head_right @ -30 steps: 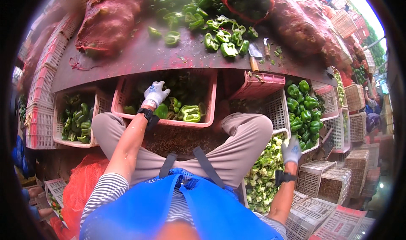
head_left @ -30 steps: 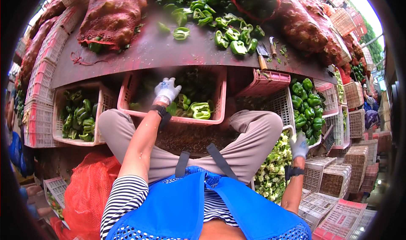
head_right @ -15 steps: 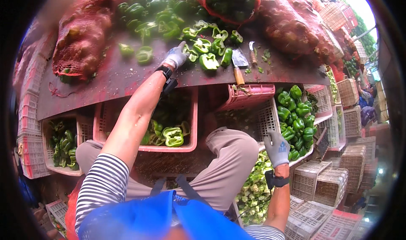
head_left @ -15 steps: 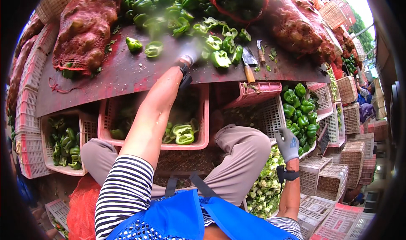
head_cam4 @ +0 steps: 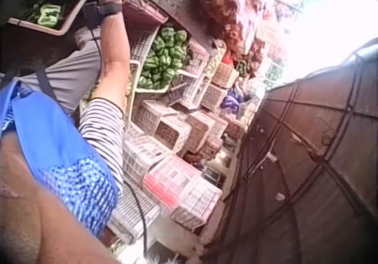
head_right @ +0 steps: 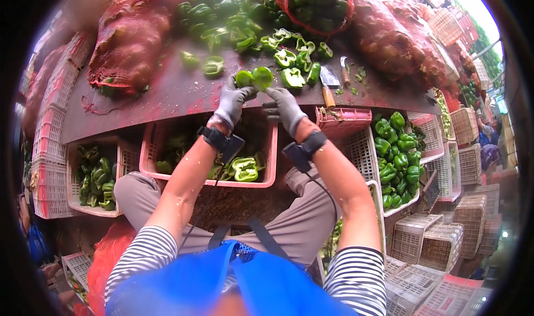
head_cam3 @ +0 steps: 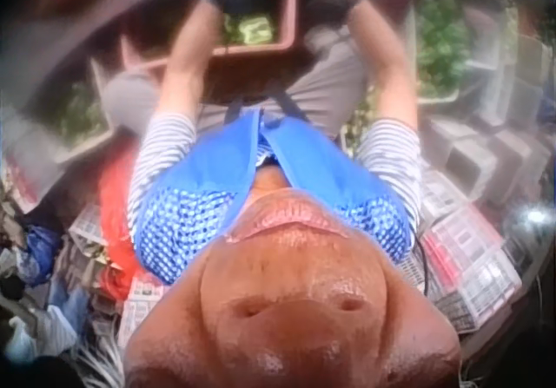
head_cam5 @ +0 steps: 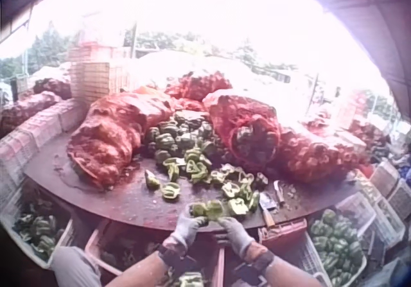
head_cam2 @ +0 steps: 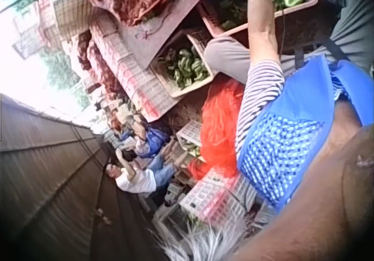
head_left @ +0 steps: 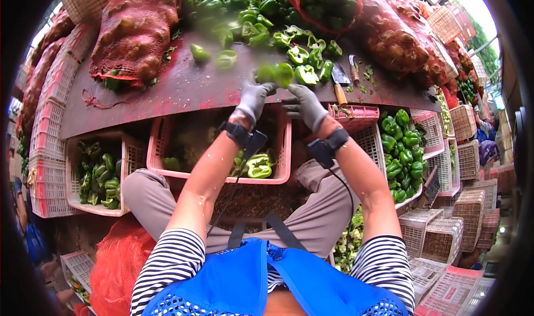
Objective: The recorder is cutting green peppers and sorting them into crates.
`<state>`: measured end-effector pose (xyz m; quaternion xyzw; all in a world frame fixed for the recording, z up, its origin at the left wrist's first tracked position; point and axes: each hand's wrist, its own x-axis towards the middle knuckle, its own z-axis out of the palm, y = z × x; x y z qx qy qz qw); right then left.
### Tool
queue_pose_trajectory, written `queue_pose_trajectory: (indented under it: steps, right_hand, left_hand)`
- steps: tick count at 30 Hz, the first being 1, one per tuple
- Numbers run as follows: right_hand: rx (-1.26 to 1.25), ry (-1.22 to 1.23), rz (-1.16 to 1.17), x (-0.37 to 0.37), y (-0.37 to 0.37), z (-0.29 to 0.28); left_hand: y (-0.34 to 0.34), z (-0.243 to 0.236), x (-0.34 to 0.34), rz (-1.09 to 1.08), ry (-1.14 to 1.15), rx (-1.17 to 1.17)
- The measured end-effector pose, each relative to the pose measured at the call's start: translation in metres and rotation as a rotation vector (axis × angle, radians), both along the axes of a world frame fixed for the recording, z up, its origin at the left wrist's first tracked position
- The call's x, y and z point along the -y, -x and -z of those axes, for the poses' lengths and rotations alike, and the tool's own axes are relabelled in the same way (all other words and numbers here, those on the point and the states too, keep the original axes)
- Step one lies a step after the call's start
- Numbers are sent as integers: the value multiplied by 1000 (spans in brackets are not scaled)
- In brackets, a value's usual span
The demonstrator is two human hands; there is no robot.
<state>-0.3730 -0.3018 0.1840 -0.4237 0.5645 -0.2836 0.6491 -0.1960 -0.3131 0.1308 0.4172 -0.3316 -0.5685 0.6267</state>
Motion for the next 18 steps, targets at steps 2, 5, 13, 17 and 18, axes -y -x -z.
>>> queue_pose_trajectory:
  steps: [2, 5, 13, 17, 18]
  right_hand:
    - [344, 41, 112, -20, -43, 8]
    - [407, 97, 243, -35, -59, 26]
    - [89, 682, -21, -94, -63, -1]
    - [-215, 935, -91, -115, -66, -3]
    - [-277, 894, -129, -120, -66, -2]
  left_hand:
    - [1, -14, -41, -88, 124, 250]
    - [-9, -39, -86, -169, 237, 407]
    - [-62, -70, -158, 199, 202, 412]
    - [-52, -55, -169, 141, 172, 341]
    - [-49, -51, -172, 61, 201, 463]
